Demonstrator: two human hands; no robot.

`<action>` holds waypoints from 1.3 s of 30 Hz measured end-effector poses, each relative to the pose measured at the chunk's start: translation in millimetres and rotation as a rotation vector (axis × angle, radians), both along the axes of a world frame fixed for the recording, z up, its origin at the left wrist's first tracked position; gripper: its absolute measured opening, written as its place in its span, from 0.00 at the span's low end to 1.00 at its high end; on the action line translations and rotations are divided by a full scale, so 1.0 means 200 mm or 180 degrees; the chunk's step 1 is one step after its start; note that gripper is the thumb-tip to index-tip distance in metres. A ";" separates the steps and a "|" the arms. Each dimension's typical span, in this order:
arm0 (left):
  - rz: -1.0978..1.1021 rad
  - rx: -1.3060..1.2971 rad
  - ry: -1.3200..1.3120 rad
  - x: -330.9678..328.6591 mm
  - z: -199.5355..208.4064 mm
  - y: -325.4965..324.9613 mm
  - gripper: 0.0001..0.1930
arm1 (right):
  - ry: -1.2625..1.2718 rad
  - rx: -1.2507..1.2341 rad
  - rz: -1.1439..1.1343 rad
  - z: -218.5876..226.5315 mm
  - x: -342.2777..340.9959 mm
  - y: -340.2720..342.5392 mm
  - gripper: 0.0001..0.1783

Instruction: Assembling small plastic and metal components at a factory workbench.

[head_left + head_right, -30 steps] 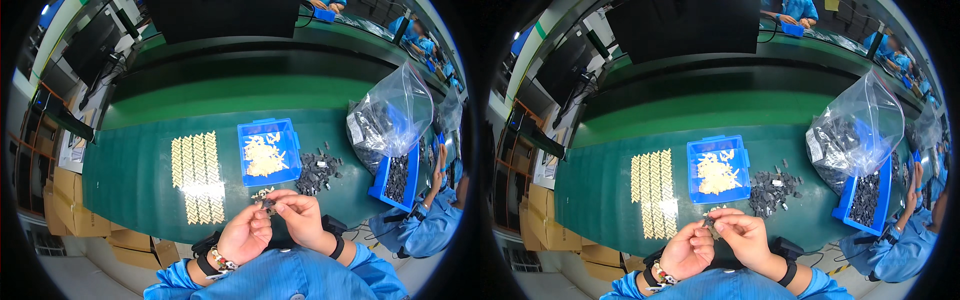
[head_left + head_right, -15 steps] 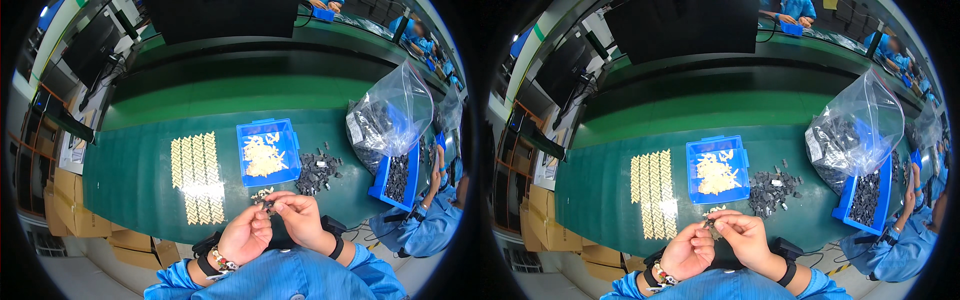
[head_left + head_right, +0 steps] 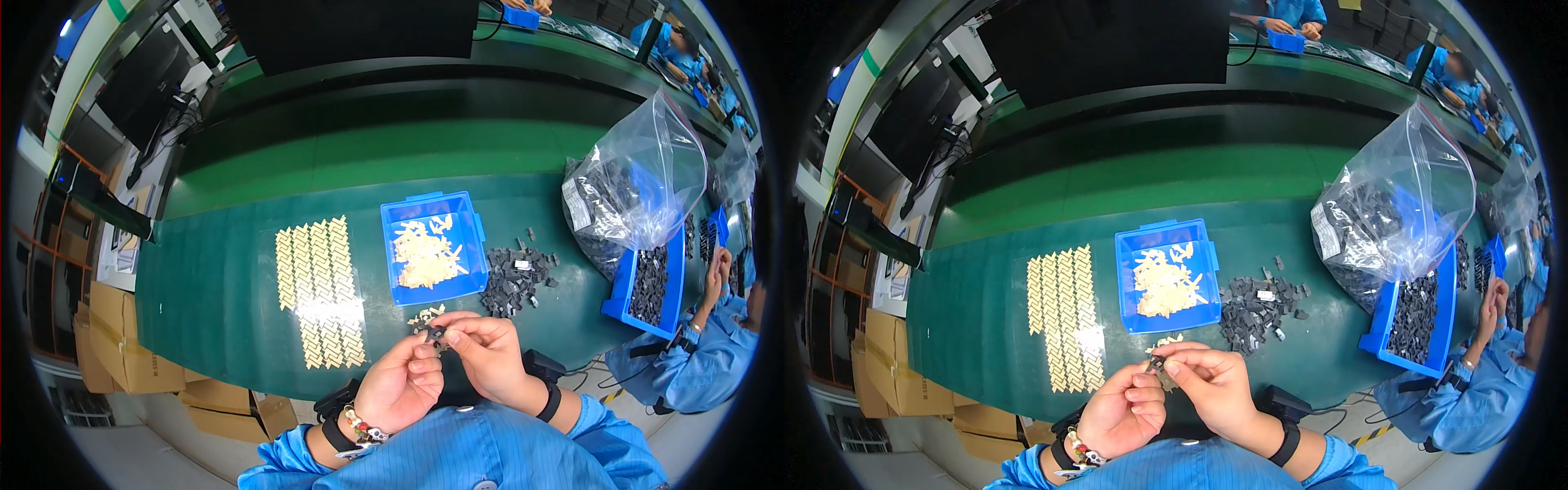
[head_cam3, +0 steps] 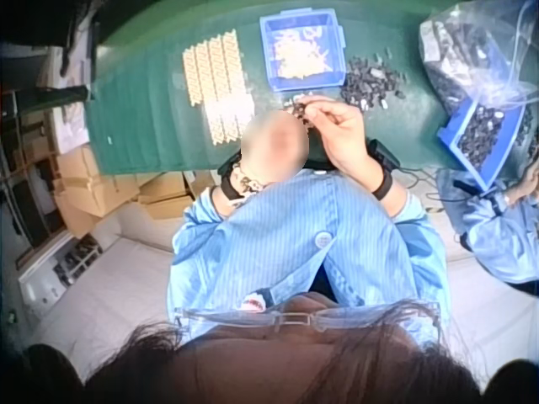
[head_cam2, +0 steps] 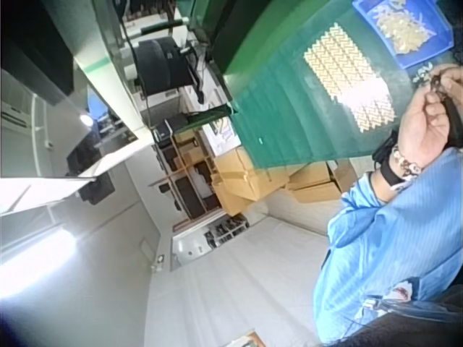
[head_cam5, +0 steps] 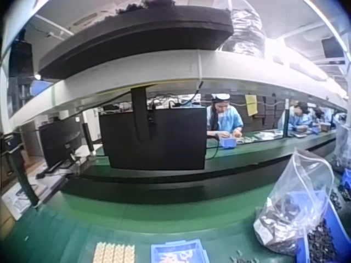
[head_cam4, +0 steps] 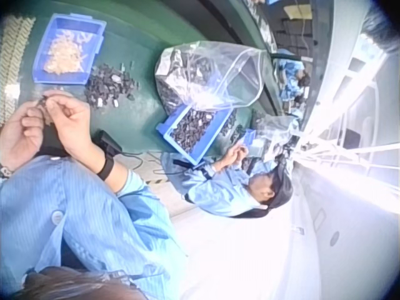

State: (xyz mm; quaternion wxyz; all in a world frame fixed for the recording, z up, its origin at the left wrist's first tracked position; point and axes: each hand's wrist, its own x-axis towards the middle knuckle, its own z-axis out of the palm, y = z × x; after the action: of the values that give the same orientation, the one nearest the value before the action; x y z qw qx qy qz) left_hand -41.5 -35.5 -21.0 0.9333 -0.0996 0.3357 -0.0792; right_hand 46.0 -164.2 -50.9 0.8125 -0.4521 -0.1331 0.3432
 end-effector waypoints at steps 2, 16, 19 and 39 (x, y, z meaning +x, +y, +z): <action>-0.0017 -0.0035 -0.0039 0.00 0.00 0.00 0.05 | -0.0014 -0.0047 -0.0034 -0.01 0.00 0.00 0.08; -0.0022 -0.0043 -0.0106 0.00 0.00 0.00 0.05 | -0.0198 -0.0169 -0.0200 -0.03 0.00 0.00 0.07; -0.0100 0.0046 -0.0119 -0.01 -0.01 0.00 0.06 | -0.0170 -0.0242 -0.0162 -0.03 0.01 -0.02 0.07; -0.0322 0.0882 -0.0369 -0.02 0.00 0.00 0.08 | -0.3556 -0.1072 -0.0545 0.07 0.00 -0.09 0.16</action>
State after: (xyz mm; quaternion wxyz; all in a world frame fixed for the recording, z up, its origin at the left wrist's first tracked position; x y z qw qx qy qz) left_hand -45.5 -34.6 -22.0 0.9508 0.0519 0.2935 -0.0847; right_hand 46.6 -181.7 -37.2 0.5610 -0.6964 -0.4476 0.0025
